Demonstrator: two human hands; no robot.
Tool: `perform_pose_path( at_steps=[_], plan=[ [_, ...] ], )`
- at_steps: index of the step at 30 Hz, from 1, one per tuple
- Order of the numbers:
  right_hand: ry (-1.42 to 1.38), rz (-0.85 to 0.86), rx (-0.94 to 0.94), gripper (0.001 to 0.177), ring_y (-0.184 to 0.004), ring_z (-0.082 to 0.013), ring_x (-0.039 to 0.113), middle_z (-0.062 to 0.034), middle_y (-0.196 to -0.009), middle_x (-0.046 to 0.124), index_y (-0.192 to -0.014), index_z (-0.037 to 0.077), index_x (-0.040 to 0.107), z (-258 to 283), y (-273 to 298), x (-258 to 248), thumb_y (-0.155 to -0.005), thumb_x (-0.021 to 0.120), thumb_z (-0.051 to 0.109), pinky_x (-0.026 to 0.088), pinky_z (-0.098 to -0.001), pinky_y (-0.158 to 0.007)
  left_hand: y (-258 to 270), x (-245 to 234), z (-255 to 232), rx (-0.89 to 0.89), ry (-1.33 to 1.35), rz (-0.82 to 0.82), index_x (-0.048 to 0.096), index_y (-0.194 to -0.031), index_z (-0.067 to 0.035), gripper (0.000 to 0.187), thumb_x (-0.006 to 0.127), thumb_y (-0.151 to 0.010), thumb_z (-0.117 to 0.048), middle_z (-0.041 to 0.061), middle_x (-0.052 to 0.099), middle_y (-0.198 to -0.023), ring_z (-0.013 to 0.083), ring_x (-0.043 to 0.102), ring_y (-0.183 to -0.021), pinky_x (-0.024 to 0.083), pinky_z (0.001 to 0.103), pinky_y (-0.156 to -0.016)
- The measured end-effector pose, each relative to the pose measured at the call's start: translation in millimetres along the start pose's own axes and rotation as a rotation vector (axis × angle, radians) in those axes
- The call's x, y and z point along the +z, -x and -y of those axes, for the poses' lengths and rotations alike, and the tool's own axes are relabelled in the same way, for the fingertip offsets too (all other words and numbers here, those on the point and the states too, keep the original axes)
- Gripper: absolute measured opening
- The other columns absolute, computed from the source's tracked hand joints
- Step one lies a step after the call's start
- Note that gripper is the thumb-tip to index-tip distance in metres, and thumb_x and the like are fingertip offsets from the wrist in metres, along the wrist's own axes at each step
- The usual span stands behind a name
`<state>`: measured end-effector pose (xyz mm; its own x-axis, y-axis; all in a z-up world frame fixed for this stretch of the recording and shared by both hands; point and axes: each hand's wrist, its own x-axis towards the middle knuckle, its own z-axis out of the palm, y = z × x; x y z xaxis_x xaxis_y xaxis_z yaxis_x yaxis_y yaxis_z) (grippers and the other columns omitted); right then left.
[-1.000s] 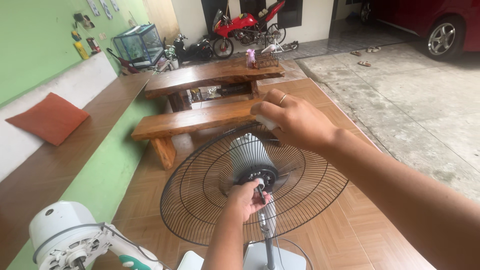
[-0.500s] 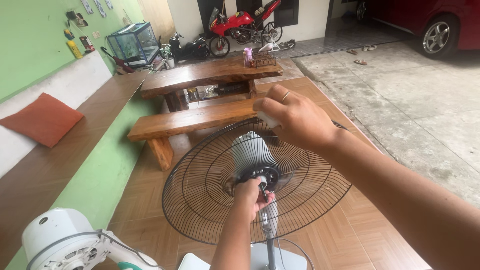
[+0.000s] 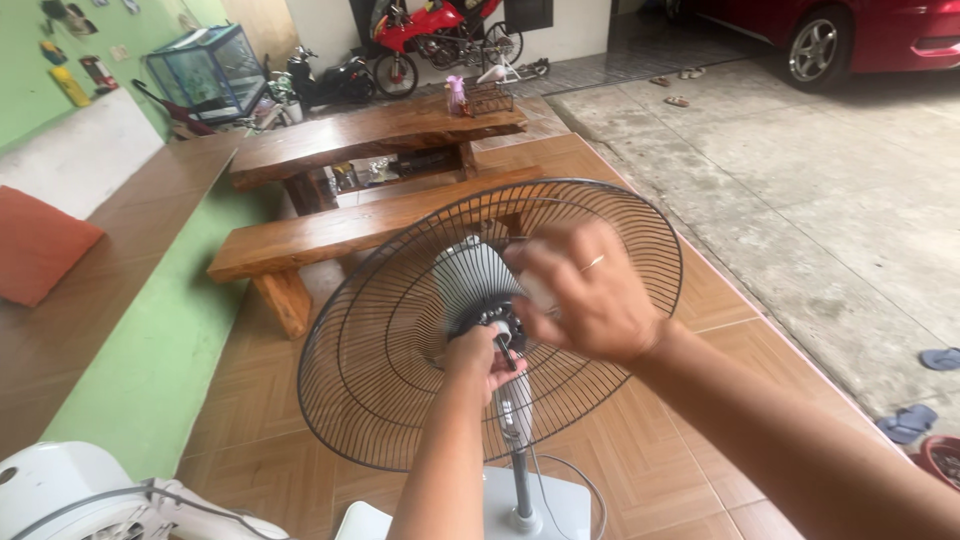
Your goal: The person assembles a standing fan by hand. They attach the fan blade to the motor shaft, secure it with a nut, and then place the front grill over the blade.
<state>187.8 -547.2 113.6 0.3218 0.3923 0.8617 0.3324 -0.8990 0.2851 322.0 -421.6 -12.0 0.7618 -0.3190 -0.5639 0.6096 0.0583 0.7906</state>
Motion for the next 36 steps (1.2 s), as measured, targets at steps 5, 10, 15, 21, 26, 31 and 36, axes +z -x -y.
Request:
perform_pose_path(
  at_steps=[5,10,15,21,26,31,36],
  plan=[
    [-0.167,0.285,0.141,0.055,-0.101,-0.0306,0.057,-0.0174,-0.116,0.057,-0.129,0.002,0.055,12,39,19,-0.08,0.067,0.024,0.051,-0.0518,-0.086,-5,-1,-3,0.042,0.003,0.083,0.061,-0.117,0.006,0.033,0.056,-0.099,-0.021,0.019,0.063,-0.092,0.0263,0.067,-0.079,0.065,0.04,-0.07],
    [-0.273,0.618,0.357,0.038,-0.106,-0.0345,0.063,-0.0177,-0.117,0.059,-0.126,0.002,0.057,37,69,39,-0.088,0.06,0.007,0.056,-0.0448,-0.085,-13,3,-1,0.028,-0.066,0.049,0.064,-0.113,-0.001,0.028,0.057,-0.097,-0.023,0.015,0.064,-0.101,0.0245,0.068,-0.084,0.063,0.038,-0.069],
    [-0.397,0.52,0.664,0.018,-0.088,-0.0391,0.068,-0.0163,-0.106,0.063,-0.112,0.004,0.058,48,73,51,-0.094,0.057,0.008,0.057,-0.0477,-0.072,-22,-1,3,0.03,0.033,0.076,0.063,-0.109,0.002,0.027,0.062,-0.095,-0.021,0.016,0.063,-0.1,0.0284,0.067,-0.081,0.063,0.046,-0.065],
    [-0.464,0.353,0.65,0.019,-0.087,-0.0392,0.069,-0.0157,-0.104,0.064,-0.107,0.004,0.059,47,76,55,-0.089,0.062,-0.001,0.058,-0.046,-0.071,-25,-2,2,0.002,-0.025,0.068,0.067,-0.108,-0.003,0.03,0.065,-0.092,-0.029,0.016,0.069,-0.101,0.0263,0.069,-0.077,0.061,0.044,-0.066],
    [-0.437,0.348,0.77,0.018,-0.087,-0.0382,0.069,-0.0149,-0.102,0.064,-0.104,0.005,0.063,47,83,64,-0.088,0.062,-0.004,0.057,-0.0461,-0.071,-16,0,-1,-0.038,-0.238,-0.06,0.064,-0.115,-0.006,0.044,0.067,-0.091,-0.043,0.013,0.07,-0.105,0.0256,0.067,-0.087,0.053,0.044,-0.074],
    [-0.399,0.211,0.829,0.011,-0.082,-0.0342,0.069,-0.0135,-0.098,0.063,-0.092,0.003,0.067,52,89,79,-0.086,0.064,-0.006,0.057,-0.0428,-0.07,-8,-1,-3,-0.06,-0.16,0.003,0.073,-0.11,-0.012,0.038,0.067,-0.088,-0.042,0.005,0.071,-0.107,0.021,0.056,-0.08,0.053,0.04,-0.072],
    [-0.367,0.121,0.846,0.016,-0.082,-0.0302,0.069,-0.0112,-0.097,0.064,-0.088,0.003,0.071,51,96,92,-0.082,0.064,-0.01,0.057,-0.0396,-0.069,-9,-4,-2,-0.052,-0.115,0.033,0.076,-0.102,-0.015,0.03,0.066,-0.087,-0.039,0.002,0.068,-0.102,0.0181,0.053,-0.08,0.053,0.037,-0.071]
  ],
)
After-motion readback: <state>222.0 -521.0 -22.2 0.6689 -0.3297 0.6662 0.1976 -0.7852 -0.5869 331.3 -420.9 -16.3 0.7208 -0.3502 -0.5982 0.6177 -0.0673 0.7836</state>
